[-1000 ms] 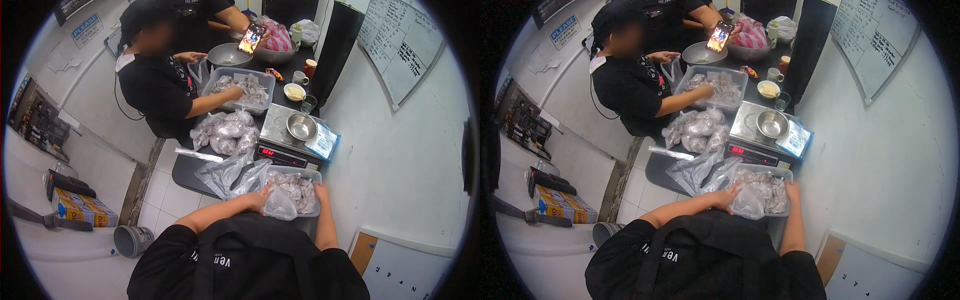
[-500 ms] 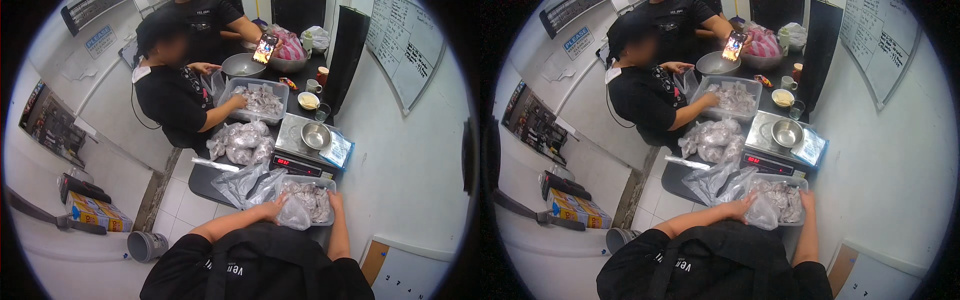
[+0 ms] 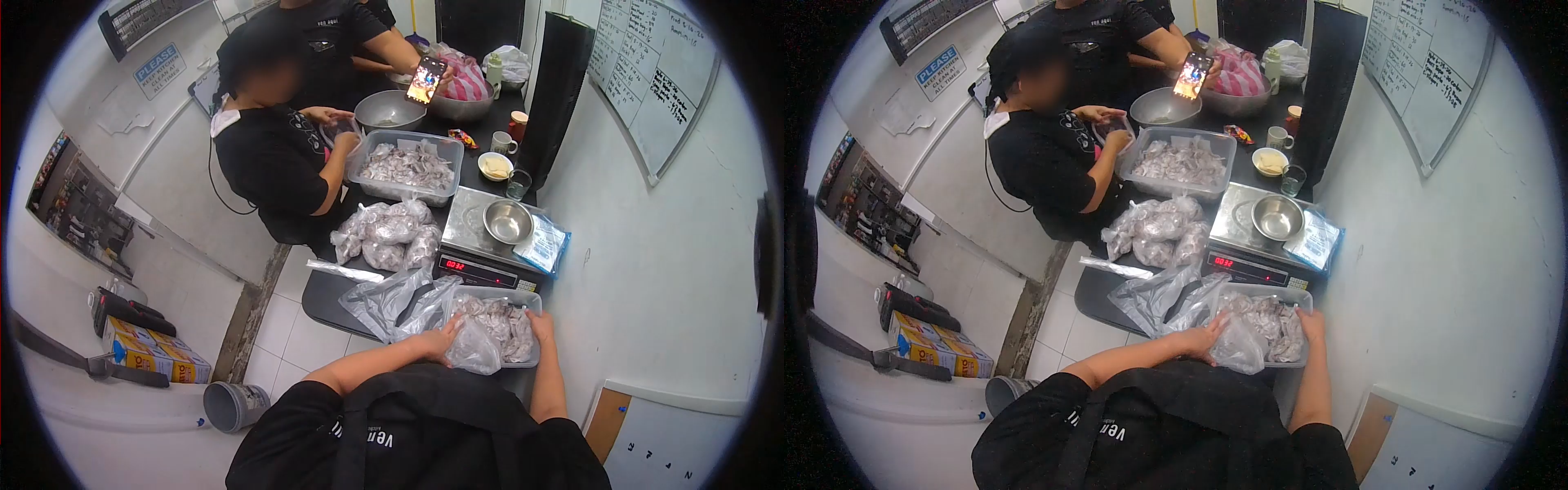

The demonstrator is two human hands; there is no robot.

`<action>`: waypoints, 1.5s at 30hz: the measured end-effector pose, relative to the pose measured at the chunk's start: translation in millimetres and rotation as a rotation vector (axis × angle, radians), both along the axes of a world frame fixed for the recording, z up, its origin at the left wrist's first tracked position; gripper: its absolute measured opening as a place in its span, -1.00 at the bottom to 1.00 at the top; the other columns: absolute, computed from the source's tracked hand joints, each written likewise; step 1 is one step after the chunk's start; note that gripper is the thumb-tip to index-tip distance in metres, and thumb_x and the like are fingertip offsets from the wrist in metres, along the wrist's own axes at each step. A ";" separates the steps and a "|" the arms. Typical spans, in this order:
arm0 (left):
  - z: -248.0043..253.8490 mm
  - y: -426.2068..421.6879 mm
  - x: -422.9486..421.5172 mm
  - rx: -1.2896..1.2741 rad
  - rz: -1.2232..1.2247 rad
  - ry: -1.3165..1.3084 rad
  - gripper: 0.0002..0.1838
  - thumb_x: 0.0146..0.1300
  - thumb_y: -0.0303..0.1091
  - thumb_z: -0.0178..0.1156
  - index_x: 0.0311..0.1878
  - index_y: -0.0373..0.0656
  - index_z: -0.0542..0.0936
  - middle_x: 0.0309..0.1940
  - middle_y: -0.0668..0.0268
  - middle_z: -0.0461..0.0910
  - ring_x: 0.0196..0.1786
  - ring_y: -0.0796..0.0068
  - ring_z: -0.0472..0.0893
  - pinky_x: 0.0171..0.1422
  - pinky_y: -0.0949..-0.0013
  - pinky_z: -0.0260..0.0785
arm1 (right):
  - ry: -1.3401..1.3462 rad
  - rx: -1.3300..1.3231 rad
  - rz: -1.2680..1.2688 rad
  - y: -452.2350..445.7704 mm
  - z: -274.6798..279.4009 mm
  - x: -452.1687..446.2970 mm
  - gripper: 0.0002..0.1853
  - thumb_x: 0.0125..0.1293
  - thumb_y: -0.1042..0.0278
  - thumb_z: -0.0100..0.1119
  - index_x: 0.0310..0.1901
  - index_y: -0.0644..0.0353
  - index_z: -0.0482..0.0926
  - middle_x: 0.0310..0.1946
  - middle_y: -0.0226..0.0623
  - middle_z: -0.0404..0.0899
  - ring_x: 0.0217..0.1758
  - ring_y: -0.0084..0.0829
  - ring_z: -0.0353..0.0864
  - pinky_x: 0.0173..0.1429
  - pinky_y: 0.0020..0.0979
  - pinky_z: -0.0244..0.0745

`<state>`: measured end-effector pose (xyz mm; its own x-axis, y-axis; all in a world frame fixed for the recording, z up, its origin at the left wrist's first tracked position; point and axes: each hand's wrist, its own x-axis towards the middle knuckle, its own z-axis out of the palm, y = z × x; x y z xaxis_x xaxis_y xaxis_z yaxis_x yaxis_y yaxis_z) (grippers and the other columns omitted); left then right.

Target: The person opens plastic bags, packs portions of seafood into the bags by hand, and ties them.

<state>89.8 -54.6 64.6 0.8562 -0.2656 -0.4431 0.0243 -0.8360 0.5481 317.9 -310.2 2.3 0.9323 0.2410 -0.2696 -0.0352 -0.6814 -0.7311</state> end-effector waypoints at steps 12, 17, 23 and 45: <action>6.7 -0.3 -1.3 0.023 -0.001 -0.014 0.33 -0.23 -0.04 0.50 0.39 -0.33 -0.27 0.39 -0.12 -0.56 0.09 -0.33 0.40 0.20 0.02 0.33 | 0.008 0.008 0.002 -5.8 -19.0 9.4 -0.60 0.09 0.15 0.30 -0.18 0.36 0.63 -0.29 -0.10 0.66 -0.22 -0.30 0.63 -0.09 -0.34 0.46; -7.2 0.5 -1.7 -0.039 0.010 -0.037 0.36 -0.26 -0.10 0.52 0.40 -0.30 -0.31 0.39 -0.10 -0.58 0.13 -0.32 0.37 0.22 0.02 0.31 | 0.011 -0.009 0.006 -6.2 -25.5 11.5 -0.61 0.10 0.16 0.29 -0.18 0.36 0.63 -0.28 -0.11 0.66 -0.21 -0.31 0.63 -0.08 -0.36 0.45; 0.4 -1.1 -2.0 -0.019 0.034 -0.012 0.36 -0.26 -0.11 0.53 0.41 -0.21 -0.31 0.41 -0.03 -0.59 0.13 -0.34 0.37 0.22 0.02 0.31 | 0.040 0.035 -0.035 -4.5 -18.3 8.1 -0.62 0.09 0.16 0.29 -0.20 0.34 0.64 -0.29 -0.12 0.66 -0.22 -0.30 0.63 -0.09 -0.34 0.45; 2.4 -2.6 -6.2 0.015 0.039 -0.029 0.32 -0.23 -0.01 0.48 0.41 -0.28 -0.27 0.42 -0.02 -0.56 0.12 -0.33 0.38 0.21 0.03 0.33 | -0.031 0.004 -0.010 -8.6 -33.7 14.5 -0.68 0.10 0.20 0.24 -0.27 0.34 0.63 -0.42 -0.15 0.64 -0.34 -0.32 0.59 -0.18 -0.32 0.43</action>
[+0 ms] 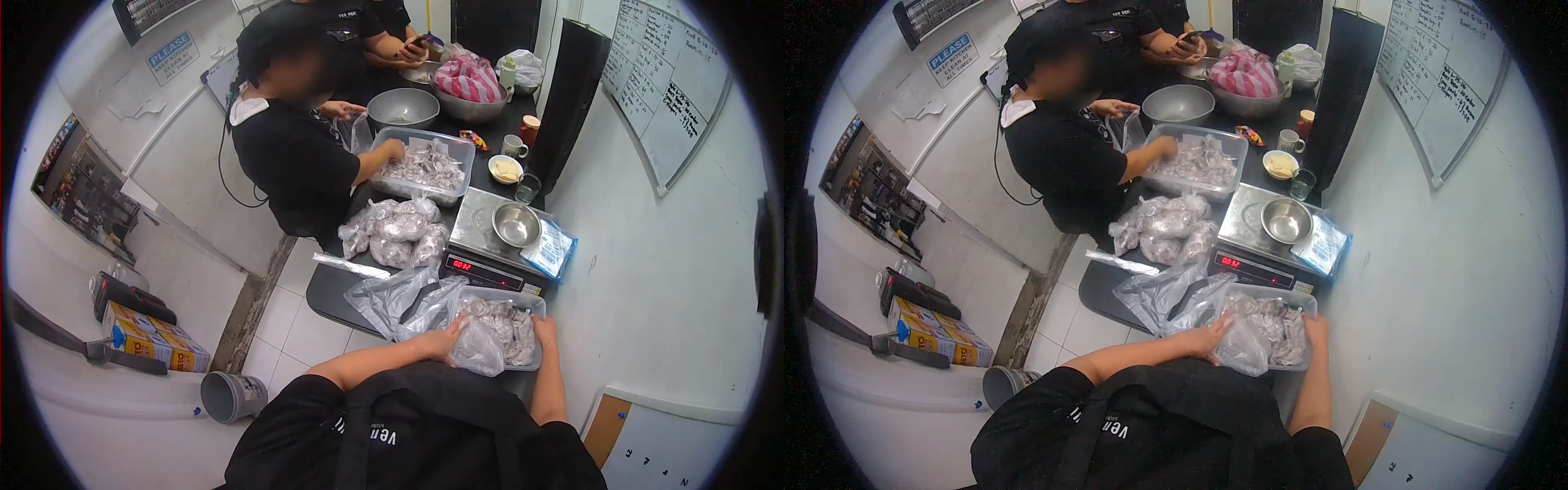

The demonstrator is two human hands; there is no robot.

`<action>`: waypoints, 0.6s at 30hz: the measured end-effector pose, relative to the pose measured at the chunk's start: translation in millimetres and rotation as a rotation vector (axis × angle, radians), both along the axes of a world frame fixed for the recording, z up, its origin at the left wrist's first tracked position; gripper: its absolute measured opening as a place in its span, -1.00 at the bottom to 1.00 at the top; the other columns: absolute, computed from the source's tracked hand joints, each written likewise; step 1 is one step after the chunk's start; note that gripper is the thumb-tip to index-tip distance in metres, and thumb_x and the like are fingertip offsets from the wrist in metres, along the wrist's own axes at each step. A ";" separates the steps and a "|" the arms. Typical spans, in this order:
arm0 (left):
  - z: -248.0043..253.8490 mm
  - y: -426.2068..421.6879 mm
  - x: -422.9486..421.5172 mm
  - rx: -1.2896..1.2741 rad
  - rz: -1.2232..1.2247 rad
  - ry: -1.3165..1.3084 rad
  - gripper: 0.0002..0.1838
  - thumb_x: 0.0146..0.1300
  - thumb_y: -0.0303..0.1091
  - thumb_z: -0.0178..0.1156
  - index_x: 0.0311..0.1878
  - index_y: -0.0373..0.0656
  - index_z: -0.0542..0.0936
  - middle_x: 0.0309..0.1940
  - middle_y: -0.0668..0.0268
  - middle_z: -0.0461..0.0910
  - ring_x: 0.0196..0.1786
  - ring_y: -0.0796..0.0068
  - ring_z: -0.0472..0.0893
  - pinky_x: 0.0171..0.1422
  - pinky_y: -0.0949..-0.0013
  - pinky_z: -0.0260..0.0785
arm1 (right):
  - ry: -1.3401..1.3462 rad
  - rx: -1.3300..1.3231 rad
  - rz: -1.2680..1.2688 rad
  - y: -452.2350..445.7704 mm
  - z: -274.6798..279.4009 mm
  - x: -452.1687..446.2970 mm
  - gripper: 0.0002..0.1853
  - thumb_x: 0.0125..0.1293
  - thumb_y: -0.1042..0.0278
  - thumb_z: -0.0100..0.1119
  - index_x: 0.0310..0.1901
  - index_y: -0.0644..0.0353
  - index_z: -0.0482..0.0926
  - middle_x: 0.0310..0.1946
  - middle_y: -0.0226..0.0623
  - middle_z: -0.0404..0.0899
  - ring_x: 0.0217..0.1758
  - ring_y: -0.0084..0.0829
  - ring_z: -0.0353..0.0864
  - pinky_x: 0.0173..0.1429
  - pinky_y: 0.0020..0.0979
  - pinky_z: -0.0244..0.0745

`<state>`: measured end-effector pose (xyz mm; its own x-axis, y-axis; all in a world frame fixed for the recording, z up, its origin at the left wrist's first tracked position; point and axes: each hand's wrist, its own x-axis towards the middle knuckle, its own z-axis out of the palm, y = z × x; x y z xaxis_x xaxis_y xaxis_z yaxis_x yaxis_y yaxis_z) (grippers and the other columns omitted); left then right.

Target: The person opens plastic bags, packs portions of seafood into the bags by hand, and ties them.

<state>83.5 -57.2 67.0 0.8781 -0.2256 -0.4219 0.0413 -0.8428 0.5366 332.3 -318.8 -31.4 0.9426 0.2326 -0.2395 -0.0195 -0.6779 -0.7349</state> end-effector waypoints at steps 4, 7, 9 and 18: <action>-3.2 -0.4 0.4 0.002 -0.010 -0.008 0.32 -0.23 0.00 0.47 0.41 -0.27 -0.27 0.42 -0.04 -0.55 0.12 -0.34 0.39 0.20 0.03 0.34 | 0.023 -0.045 -0.010 -0.5 0.7 0.4 -0.71 0.10 0.21 0.24 -0.33 0.33 0.64 -0.50 -0.21 0.62 -0.42 -0.37 0.56 -0.27 -0.32 0.40; -8.5 -0.4 -0.3 0.019 -0.014 -0.033 0.32 -0.24 -0.02 0.48 0.41 -0.25 -0.26 0.42 -0.05 -0.55 0.09 -0.34 0.41 0.19 0.03 0.35 | 0.023 -0.002 -0.020 -0.1 -2.4 0.6 -0.71 0.10 0.20 0.25 -0.38 0.33 0.63 -0.58 -0.28 0.58 -0.50 -0.41 0.51 -0.34 -0.32 0.37; -7.4 0.9 0.5 0.028 -0.017 -0.052 0.32 -0.25 -0.03 0.49 0.42 -0.24 -0.24 0.42 -0.05 -0.54 0.06 -0.35 0.43 0.17 0.04 0.36 | -0.004 0.031 -0.012 -0.3 0.1 -2.5 -0.71 0.09 0.20 0.25 -0.38 0.33 0.63 -0.59 -0.29 0.57 -0.51 -0.41 0.50 -0.35 -0.32 0.36; -10.6 -0.2 2.9 -0.017 0.008 -0.006 0.36 -0.27 -0.01 0.50 0.41 -0.24 -0.28 0.42 -0.04 -0.50 0.06 -0.34 0.43 0.17 0.02 0.35 | 0.005 0.027 0.006 2.7 13.2 -7.2 -0.69 0.09 0.20 0.25 -0.34 0.34 0.64 -0.48 -0.16 0.63 -0.41 -0.33 0.58 -0.25 -0.32 0.42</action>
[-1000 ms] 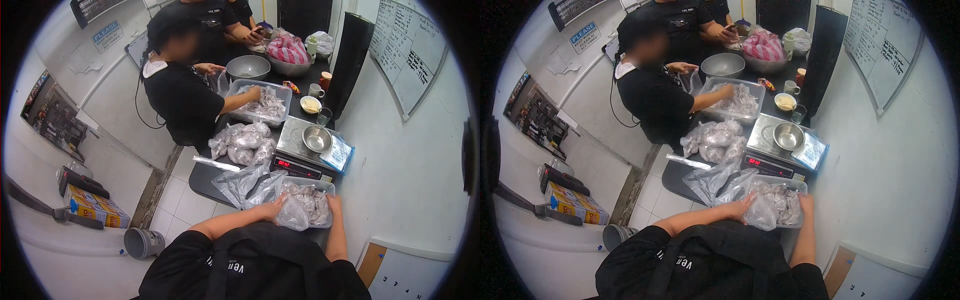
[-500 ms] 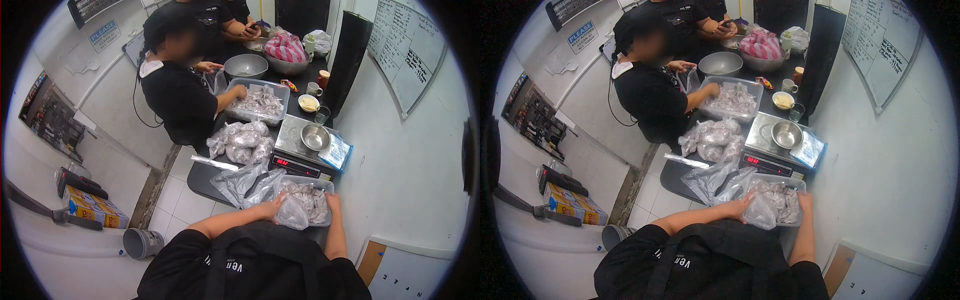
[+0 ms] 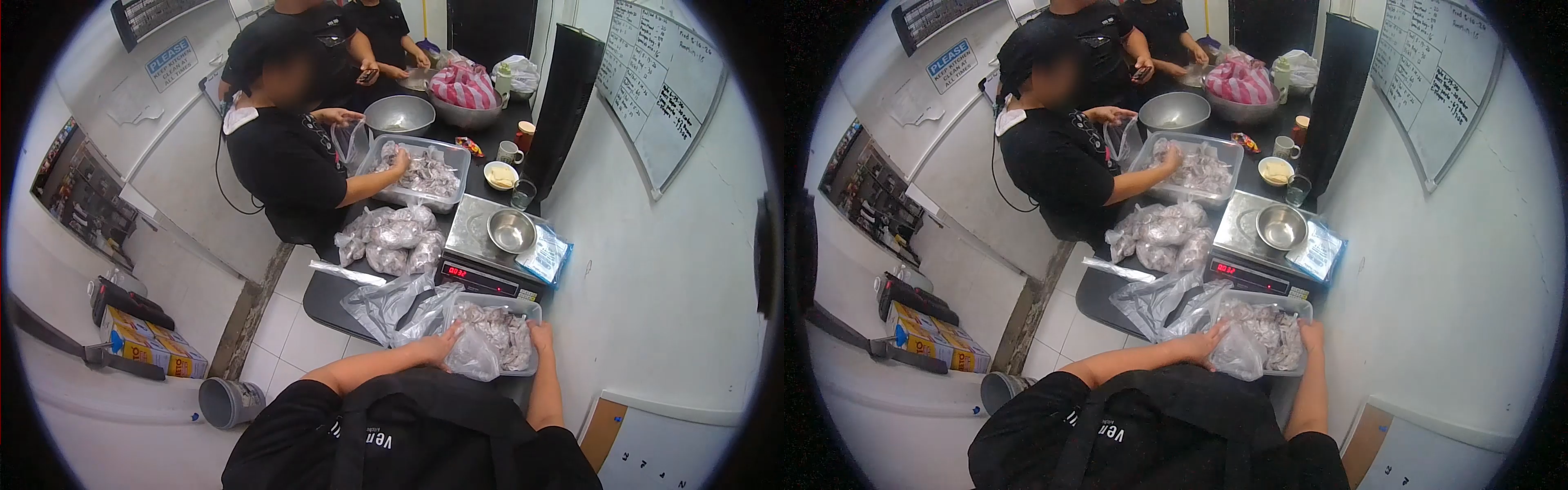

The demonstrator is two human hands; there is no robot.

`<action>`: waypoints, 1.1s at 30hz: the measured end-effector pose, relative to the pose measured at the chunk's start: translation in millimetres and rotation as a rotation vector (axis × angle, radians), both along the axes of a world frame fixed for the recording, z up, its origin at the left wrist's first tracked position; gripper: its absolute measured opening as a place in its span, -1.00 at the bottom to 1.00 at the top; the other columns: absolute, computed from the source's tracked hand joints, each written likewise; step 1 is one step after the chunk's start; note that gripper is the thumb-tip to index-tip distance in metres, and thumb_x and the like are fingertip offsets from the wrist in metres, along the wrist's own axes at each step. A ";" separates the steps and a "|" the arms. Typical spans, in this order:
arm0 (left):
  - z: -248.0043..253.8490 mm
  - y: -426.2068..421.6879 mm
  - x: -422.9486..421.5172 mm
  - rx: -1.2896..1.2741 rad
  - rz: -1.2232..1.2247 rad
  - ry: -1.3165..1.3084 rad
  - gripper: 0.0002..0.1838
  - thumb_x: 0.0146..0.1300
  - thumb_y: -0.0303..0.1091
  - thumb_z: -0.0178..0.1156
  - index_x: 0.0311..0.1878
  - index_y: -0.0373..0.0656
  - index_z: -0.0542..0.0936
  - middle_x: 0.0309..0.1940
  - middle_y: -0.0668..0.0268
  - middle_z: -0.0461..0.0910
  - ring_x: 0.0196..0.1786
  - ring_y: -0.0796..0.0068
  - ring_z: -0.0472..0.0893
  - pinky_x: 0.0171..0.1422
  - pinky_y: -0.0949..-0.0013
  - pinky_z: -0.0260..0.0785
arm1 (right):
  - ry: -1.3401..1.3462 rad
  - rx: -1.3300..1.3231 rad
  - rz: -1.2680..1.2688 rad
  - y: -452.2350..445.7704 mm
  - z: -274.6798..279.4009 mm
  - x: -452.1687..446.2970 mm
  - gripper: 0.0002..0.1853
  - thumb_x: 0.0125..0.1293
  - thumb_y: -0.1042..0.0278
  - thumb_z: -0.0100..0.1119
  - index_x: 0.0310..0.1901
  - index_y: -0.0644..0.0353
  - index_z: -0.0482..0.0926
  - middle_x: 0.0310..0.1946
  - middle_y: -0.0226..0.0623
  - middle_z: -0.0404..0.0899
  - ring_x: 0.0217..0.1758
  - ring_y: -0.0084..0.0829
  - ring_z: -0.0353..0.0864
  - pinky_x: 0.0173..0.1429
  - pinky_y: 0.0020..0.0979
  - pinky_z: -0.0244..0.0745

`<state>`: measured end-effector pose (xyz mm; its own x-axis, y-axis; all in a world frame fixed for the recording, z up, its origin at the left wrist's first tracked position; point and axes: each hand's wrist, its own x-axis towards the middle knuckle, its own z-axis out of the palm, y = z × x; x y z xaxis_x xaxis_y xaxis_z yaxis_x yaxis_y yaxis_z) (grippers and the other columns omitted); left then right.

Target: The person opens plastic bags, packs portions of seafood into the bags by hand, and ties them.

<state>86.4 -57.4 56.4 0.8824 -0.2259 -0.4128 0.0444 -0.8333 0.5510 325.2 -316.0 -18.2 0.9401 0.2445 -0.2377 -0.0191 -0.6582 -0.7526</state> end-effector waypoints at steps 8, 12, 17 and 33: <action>-5.4 0.6 -1.4 0.042 -0.060 -0.041 0.33 -0.24 -0.02 0.48 0.40 -0.29 -0.27 0.40 -0.13 -0.54 0.04 -0.34 0.44 0.18 0.03 0.36 | 0.008 -0.006 -0.014 1.0 3.6 0.3 -0.67 0.10 0.19 0.24 -0.28 0.34 0.63 -0.42 -0.11 0.64 -0.33 -0.25 0.62 -0.18 -0.28 0.44; -0.5 0.9 -2.0 0.035 -0.047 -0.039 0.31 -0.23 -0.03 0.48 0.40 -0.31 -0.25 0.40 -0.14 -0.54 0.06 -0.34 0.43 0.19 0.03 0.35 | 0.005 -0.011 -0.015 2.5 10.2 -3.6 -0.66 0.10 0.18 0.24 -0.28 0.35 0.63 -0.43 -0.09 0.64 -0.32 -0.23 0.62 -0.17 -0.27 0.43; -3.4 1.5 -2.5 0.013 -0.042 -0.068 0.30 -0.23 -0.04 0.48 0.40 -0.32 -0.22 0.40 -0.14 -0.52 0.05 -0.36 0.43 0.17 0.03 0.36 | -0.001 -0.036 -0.022 3.3 11.9 -3.5 -0.66 0.10 0.17 0.24 -0.29 0.36 0.63 -0.44 -0.05 0.64 -0.31 -0.21 0.62 -0.16 -0.27 0.43; -0.9 -0.8 -1.5 0.002 -0.033 -0.006 0.28 -0.22 -0.04 0.48 0.40 -0.32 -0.20 0.42 -0.07 -0.46 0.10 -0.27 0.42 0.19 0.05 0.35 | -0.017 -0.057 -0.004 0.5 6.4 -1.1 -0.63 0.10 0.14 0.21 -0.26 0.35 0.63 -0.37 -0.01 0.64 -0.25 -0.13 0.62 -0.12 -0.24 0.44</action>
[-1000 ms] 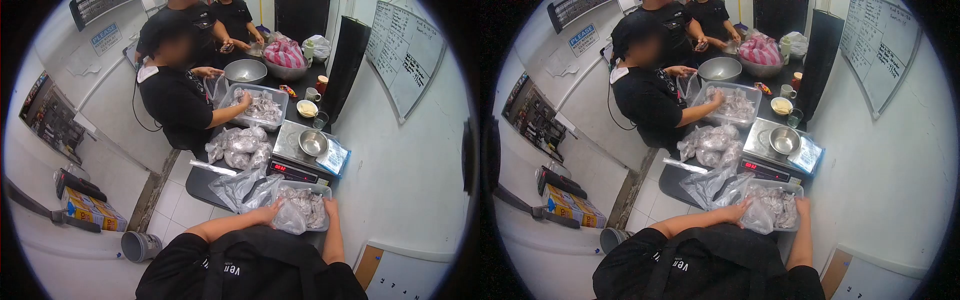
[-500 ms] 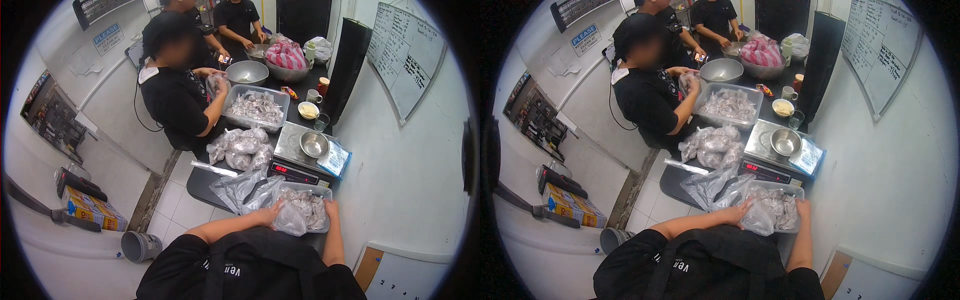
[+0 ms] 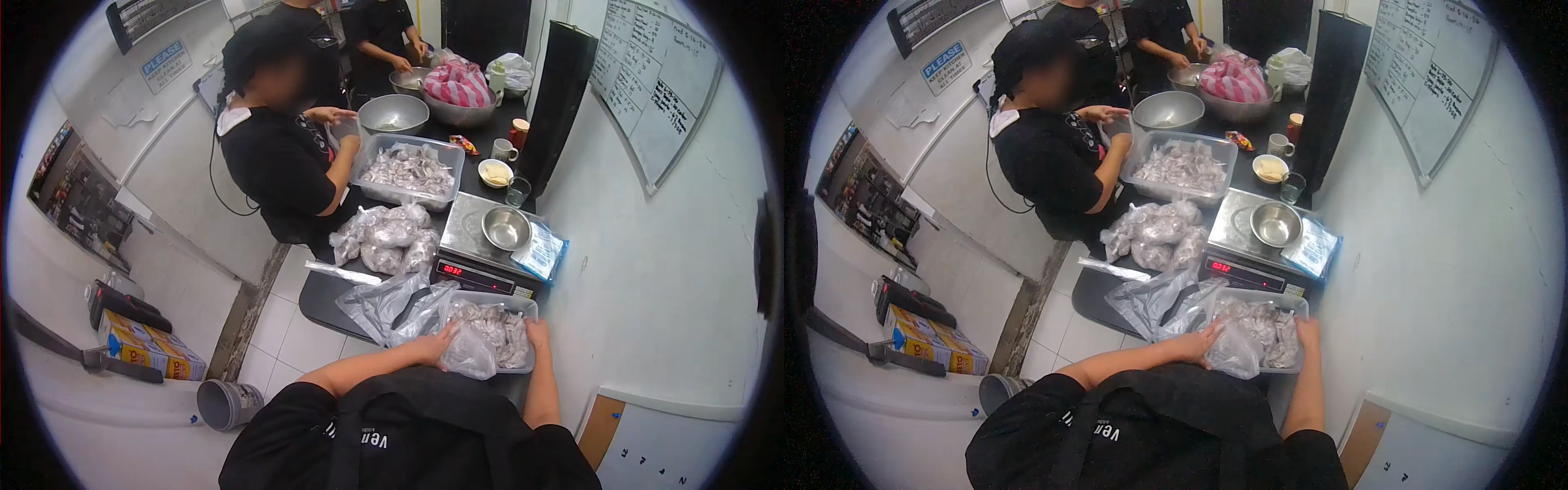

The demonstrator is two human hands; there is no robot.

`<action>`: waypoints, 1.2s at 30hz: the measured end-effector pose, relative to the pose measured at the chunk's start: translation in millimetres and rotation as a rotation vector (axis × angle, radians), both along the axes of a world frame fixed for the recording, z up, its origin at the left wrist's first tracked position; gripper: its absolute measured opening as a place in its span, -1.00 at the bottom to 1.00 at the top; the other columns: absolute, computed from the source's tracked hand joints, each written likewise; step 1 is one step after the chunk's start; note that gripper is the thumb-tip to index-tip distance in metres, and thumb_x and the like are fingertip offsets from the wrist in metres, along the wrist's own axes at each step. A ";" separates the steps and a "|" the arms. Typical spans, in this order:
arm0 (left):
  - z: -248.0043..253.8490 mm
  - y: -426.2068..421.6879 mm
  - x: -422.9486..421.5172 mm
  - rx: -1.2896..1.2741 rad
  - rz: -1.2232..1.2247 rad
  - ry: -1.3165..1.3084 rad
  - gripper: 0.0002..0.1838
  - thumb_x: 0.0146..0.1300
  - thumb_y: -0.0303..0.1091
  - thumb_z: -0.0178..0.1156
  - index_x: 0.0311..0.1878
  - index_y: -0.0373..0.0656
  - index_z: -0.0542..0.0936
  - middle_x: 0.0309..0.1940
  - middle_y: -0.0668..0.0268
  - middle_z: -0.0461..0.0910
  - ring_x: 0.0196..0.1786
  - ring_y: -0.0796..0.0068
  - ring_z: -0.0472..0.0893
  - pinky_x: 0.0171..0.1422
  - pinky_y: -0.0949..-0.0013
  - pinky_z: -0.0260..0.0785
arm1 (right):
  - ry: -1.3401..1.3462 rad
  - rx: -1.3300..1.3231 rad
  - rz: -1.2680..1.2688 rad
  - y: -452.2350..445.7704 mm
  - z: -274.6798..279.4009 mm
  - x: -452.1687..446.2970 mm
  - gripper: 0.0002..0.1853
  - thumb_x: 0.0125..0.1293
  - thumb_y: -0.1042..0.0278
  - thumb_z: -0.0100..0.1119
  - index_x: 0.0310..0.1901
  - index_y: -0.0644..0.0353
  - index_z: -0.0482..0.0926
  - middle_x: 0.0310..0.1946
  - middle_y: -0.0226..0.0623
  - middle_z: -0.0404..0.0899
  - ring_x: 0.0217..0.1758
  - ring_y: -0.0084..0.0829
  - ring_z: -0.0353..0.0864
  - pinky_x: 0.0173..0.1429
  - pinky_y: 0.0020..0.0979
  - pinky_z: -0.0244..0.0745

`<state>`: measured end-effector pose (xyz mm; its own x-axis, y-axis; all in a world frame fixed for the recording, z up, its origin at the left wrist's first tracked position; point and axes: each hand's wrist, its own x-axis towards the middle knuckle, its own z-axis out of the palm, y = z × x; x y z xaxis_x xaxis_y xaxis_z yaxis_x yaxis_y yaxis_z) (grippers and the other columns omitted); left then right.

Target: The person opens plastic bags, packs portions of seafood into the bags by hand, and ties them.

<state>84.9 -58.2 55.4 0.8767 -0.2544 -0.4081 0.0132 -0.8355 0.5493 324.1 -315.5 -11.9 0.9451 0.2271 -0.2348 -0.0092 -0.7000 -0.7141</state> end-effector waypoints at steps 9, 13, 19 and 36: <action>1.0 2.9 -2.2 -0.065 -0.012 -0.049 0.26 -0.19 -0.06 0.47 0.40 -0.29 -0.21 0.42 -0.09 -0.47 0.17 -0.24 0.37 0.24 0.07 0.30 | -0.013 -0.055 -0.005 -2.1 -11.4 3.7 -0.57 0.12 0.09 0.18 -0.23 0.39 0.61 -0.34 0.02 0.64 -0.23 -0.15 0.63 -0.10 -0.25 0.44; -2.4 2.3 0.8 -0.029 -0.010 -0.026 0.28 -0.19 -0.04 0.47 0.40 -0.31 -0.22 0.41 -0.09 -0.48 0.20 -0.23 0.34 0.26 0.08 0.29 | -0.050 -0.060 -0.004 -2.1 -18.1 6.9 -0.59 0.13 0.10 0.19 -0.25 0.37 0.62 -0.36 0.01 0.64 -0.25 -0.16 0.64 -0.11 -0.26 0.44; -6.7 1.5 -1.5 -0.027 0.012 -0.060 0.26 -0.19 -0.09 0.48 0.39 -0.35 -0.21 0.41 -0.05 -0.53 0.18 -0.21 0.37 0.25 0.10 0.31 | 0.004 -0.023 -0.012 -0.8 -7.2 2.8 -0.63 0.12 0.13 0.20 -0.26 0.35 0.63 -0.39 -0.05 0.65 -0.29 -0.21 0.64 -0.14 -0.28 0.45; -2.3 2.5 -1.7 -0.020 0.021 -0.005 0.24 -0.18 -0.08 0.47 0.40 -0.31 -0.18 0.42 -0.08 -0.47 0.08 -0.31 0.42 0.19 0.04 0.34 | 0.046 0.059 0.011 2.9 11.0 -3.9 -0.65 0.12 0.18 0.21 -0.22 0.33 0.64 -0.33 0.00 0.65 -0.22 -0.14 0.64 -0.09 -0.25 0.44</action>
